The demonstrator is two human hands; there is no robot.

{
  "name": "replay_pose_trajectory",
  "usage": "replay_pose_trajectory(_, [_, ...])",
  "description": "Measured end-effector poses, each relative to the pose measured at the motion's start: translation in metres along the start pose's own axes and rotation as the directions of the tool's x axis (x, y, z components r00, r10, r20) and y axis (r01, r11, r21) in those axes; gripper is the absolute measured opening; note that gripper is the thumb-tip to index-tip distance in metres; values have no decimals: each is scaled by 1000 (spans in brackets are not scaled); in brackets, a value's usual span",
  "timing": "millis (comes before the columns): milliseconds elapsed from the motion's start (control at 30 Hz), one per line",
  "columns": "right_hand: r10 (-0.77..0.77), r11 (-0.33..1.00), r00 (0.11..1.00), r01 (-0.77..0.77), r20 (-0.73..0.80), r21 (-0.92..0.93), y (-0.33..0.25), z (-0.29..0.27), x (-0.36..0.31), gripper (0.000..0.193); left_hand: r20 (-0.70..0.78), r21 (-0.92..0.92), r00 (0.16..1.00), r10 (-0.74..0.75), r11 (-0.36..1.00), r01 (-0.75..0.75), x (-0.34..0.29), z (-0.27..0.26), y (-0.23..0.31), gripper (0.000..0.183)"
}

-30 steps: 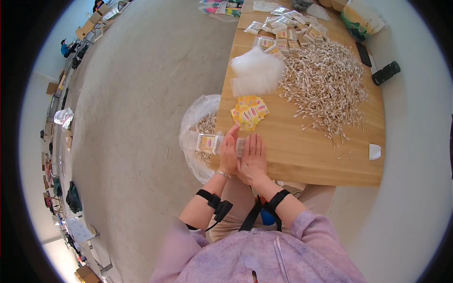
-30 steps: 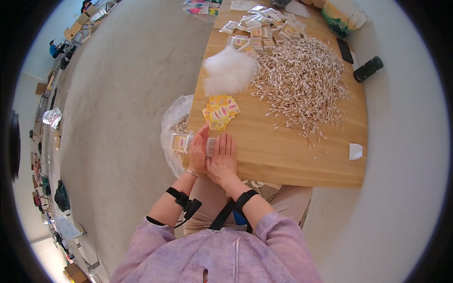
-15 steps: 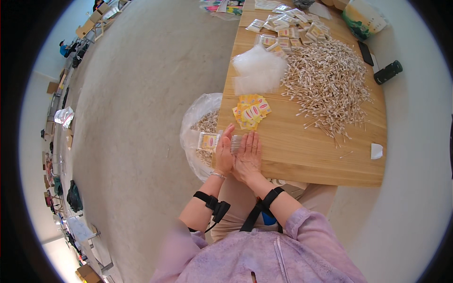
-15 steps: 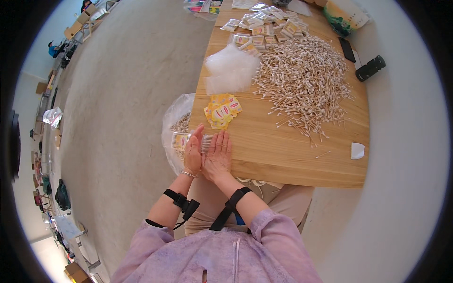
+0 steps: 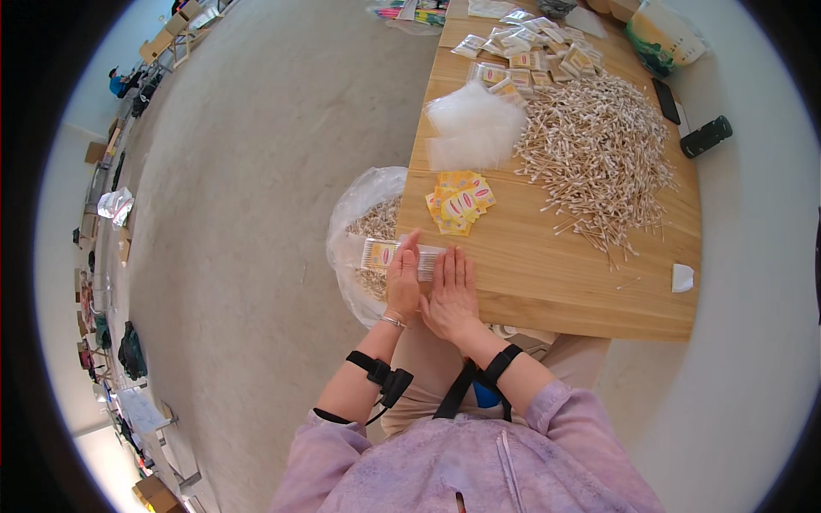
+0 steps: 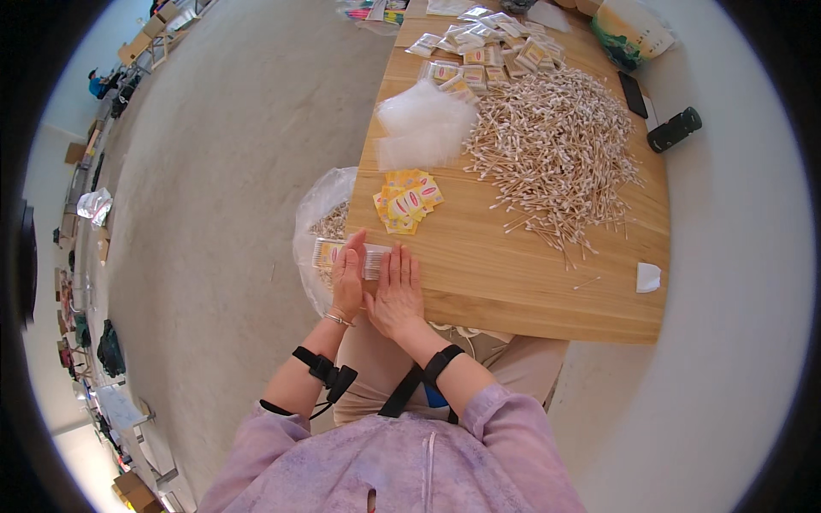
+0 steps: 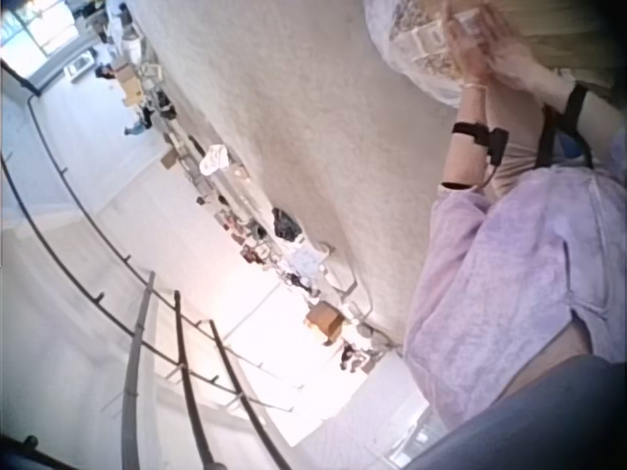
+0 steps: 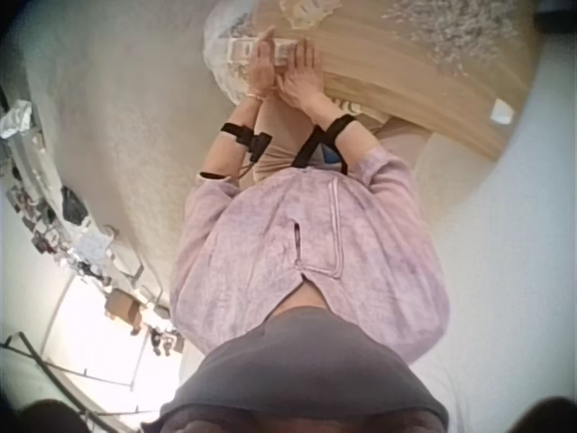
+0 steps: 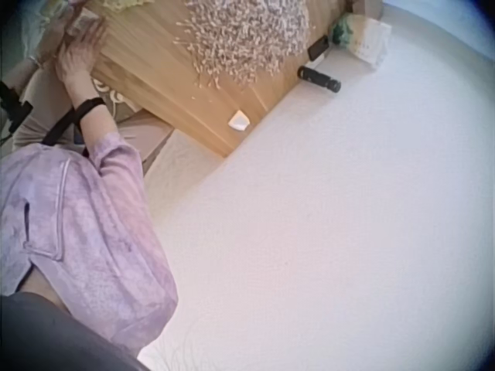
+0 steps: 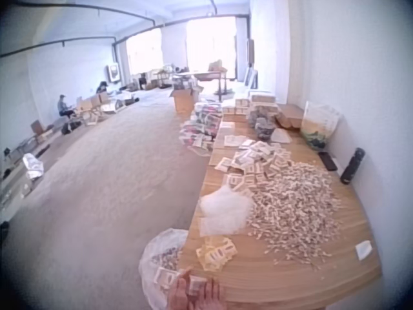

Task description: Counting out small sticks or pins and placing them into a plastic bag with a label card.

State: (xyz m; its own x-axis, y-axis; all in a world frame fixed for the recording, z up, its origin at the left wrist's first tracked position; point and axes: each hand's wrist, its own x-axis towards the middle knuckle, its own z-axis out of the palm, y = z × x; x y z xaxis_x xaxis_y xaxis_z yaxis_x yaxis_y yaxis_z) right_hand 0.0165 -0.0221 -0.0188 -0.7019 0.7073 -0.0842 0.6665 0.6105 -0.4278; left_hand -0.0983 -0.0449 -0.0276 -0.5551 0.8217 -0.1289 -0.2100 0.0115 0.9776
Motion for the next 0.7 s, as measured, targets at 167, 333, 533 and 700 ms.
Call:
replay_pose_trajectory(167, [-48, 999, 999, 48, 8, -8, 0, -2, -2, 83, 34, 312, 991, 126, 941, -130, -3, -1, -2, 42])
replay_pose_trajectory(333, [-28, 995, 999, 24, -42, -93, 4, 5, 3, 77, 175, 564, 948, 265, 762, -317, -3, 0, 4, 50])
replay_pose_trajectory(533, [-38, 996, 999, 37, -10, -76, 3, 9, -3, 75, 211, 596, 941, 266, 728, -339, -8, -2, 4, 48])
replay_pose_trajectory(700, [2, 997, 1000, -4, -26, -78, 1, 5, 10, 76, 39, 278, 985, 168, 945, -172, -2, 5, -6, 41])
